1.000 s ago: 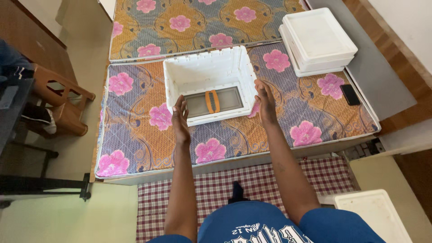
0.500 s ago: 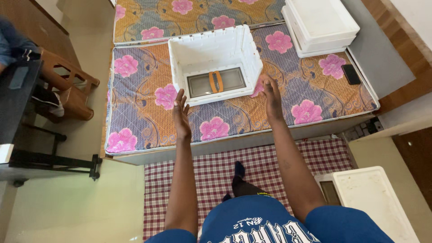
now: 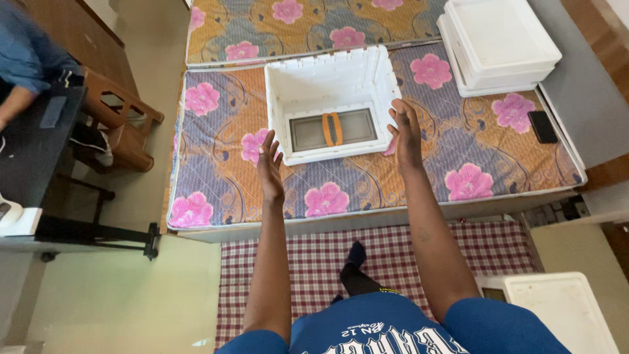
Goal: The person assembles a white plastic cooler by unfolding its sides, inserting a metal tray, and folding the side panels into a compact form. The person then stacks the assembled cooler with other similar units on a patterned mattress.
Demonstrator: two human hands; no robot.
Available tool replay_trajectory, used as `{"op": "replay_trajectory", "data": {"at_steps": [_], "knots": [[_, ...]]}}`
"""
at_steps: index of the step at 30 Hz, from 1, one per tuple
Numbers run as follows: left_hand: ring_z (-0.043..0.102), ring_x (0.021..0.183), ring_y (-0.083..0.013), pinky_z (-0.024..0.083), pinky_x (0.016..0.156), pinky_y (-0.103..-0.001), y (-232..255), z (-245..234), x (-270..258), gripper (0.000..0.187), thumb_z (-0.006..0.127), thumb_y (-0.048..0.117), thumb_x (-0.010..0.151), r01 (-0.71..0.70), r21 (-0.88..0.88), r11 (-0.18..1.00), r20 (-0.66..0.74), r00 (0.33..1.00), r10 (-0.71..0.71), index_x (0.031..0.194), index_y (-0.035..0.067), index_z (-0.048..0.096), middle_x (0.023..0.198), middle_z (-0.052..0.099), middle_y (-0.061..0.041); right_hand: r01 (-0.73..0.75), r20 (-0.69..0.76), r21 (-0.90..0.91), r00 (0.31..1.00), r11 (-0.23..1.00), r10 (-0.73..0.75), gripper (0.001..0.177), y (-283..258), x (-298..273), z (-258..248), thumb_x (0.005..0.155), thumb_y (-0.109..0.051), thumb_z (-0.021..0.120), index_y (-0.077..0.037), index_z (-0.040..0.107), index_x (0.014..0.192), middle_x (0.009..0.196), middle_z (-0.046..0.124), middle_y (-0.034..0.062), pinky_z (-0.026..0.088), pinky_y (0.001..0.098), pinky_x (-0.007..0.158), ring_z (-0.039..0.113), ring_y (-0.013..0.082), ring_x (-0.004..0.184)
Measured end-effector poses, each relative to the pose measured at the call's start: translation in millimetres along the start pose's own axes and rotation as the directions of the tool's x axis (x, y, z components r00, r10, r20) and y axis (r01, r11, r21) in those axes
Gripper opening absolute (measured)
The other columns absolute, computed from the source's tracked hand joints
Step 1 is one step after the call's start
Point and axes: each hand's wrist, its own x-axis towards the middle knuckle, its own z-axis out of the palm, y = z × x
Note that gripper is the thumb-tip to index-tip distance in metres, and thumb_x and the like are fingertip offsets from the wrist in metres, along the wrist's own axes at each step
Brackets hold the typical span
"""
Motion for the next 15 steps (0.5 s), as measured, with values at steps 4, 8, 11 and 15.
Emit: {"op": "replay_trajectory", "data": {"at_steps": [4,8,11,15], "knots": [[0.038,0.152,-0.0361,0.030,0.124,-0.054,-11,4,41,0.076,0.035,0.063,0.104,-0.028,0.039,0.999,-0.004,1.000,0.028,0.157,0.009,0.042,0.165,0.042,-0.012,0.014,0.013,0.016,1.000,1.000,-0.015,0.086,11,44,6,0.096,-0.069,0.052,-0.006,0.042,0.153,0.158,0.044,0.0169,0.037,0.0501,0.116,0.043,0.0331,0.148],[0.038,0.152,-0.0355,0.030,0.123,-0.053,-19,14,79,0.076,0.033,0.063,0.103,-0.026,0.081,0.996,0.002,1.000,0.026,0.158,0.010,0.041,0.164,0.042,-0.012,0.008,0.042,0.019,0.999,1.000,-0.009,0.085,20,94,21,0.096,-0.069,0.052,-0.007,0.042,0.153,0.159,0.043,0.0164,0.037,0.0500,0.116,0.043,0.0328,0.148],[0.037,0.152,-0.0355,0.030,0.123,-0.053,-24,17,100,0.077,0.032,0.063,0.103,-0.017,0.090,0.996,-0.028,0.999,0.019,0.158,0.010,0.041,0.164,0.043,-0.012,-0.003,0.078,0.036,0.997,0.999,0.001,0.084,31,119,35,0.096,-0.069,0.052,-0.007,0.043,0.152,0.158,0.044,0.0167,0.037,0.0501,0.116,0.043,0.0331,0.148],[0.038,0.152,-0.0355,0.031,0.123,-0.052,-29,16,127,0.079,0.032,0.064,0.103,-0.022,0.070,0.997,-0.057,0.998,0.026,0.158,0.008,0.040,0.164,0.042,-0.012,-0.031,0.115,0.041,0.993,0.999,0.026,0.083,38,148,54,0.096,-0.068,0.052,-0.007,0.043,0.151,0.158,0.043,0.0163,0.037,0.0502,0.116,0.043,0.0330,0.147]]}}
